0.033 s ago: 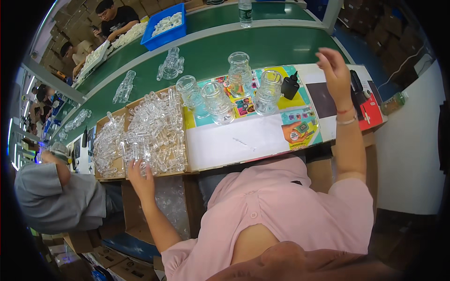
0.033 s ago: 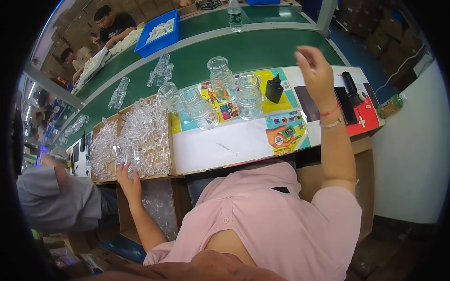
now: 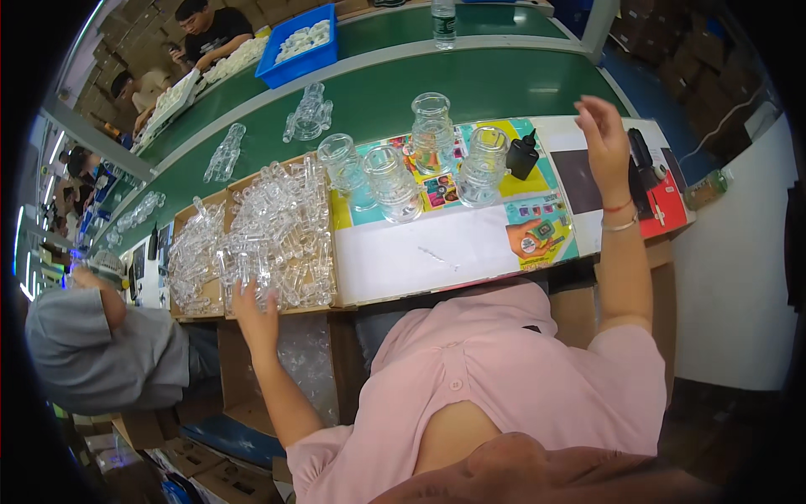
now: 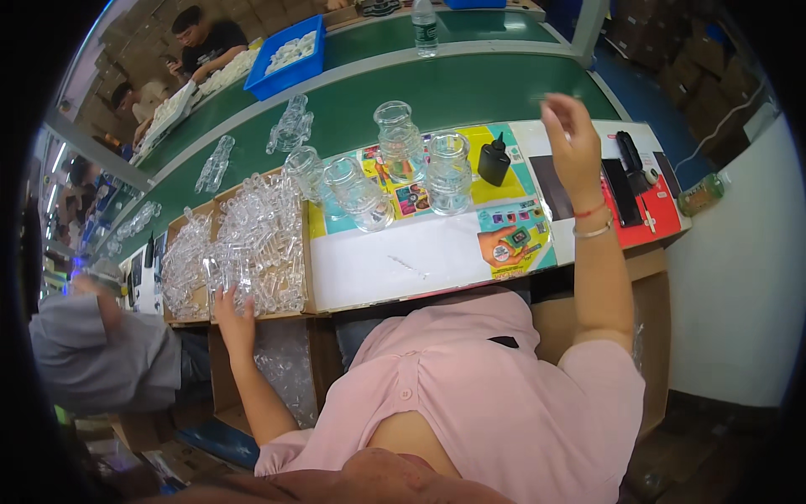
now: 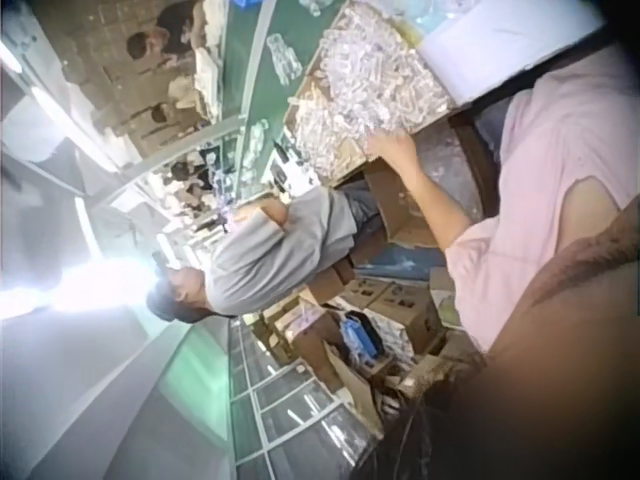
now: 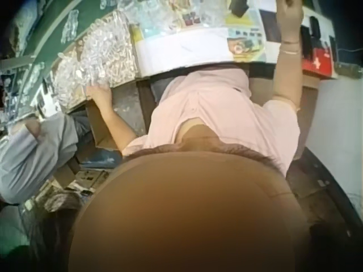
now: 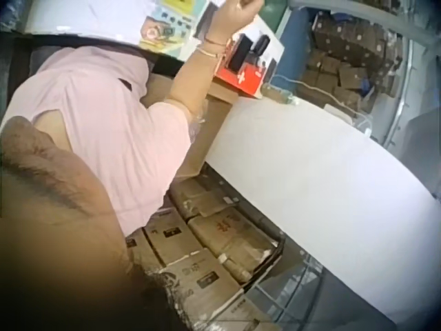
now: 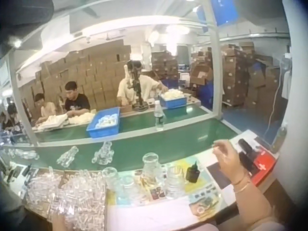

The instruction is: Assembling and inspecting glass components on a factory production line.

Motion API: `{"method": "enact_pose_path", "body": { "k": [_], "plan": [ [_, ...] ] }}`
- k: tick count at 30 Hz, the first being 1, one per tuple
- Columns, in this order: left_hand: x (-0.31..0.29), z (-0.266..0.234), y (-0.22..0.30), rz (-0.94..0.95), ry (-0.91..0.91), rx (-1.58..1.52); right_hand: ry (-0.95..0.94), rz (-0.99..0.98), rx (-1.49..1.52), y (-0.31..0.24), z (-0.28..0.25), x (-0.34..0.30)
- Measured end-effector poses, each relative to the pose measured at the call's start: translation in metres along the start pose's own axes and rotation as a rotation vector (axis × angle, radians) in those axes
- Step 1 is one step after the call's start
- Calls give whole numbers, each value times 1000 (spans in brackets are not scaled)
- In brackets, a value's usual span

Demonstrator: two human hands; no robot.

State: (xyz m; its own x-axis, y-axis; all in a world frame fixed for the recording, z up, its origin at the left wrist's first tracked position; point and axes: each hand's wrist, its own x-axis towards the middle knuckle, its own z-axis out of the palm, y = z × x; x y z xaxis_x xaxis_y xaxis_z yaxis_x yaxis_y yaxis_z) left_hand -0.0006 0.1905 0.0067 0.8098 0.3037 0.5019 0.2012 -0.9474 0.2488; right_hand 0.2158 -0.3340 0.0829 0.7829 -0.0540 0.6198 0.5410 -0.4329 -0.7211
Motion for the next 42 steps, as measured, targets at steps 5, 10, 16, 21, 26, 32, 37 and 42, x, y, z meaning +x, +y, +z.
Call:
{"method": "enact_pose_path", "body": {
  "k": [5,10,16,21,26,32,37,42],
  "plan": [
    [-3,12,1,12,-348,203,-191,340,67,93,32,-68],
    [12,18,26,25,-253,47,-242,350,199,139,48,-87],
    [3,9,-16,-192,109,-177,-286,340,-38,120,67,-79],
    [36,3,-119,-455,273,-22,-259,366,-105,116,73,-83],
    [67,11,-184,-308,-21,131,-285,384,-188,110,73,-82],
    [81,27,-189,-165,-330,343,-238,366,-129,122,71,-86],
    [86,21,-168,-157,-57,220,-206,377,-220,115,65,-84],
    [84,-19,-75,-278,147,-462,99,246,47,130,53,-84]
  ]
}}
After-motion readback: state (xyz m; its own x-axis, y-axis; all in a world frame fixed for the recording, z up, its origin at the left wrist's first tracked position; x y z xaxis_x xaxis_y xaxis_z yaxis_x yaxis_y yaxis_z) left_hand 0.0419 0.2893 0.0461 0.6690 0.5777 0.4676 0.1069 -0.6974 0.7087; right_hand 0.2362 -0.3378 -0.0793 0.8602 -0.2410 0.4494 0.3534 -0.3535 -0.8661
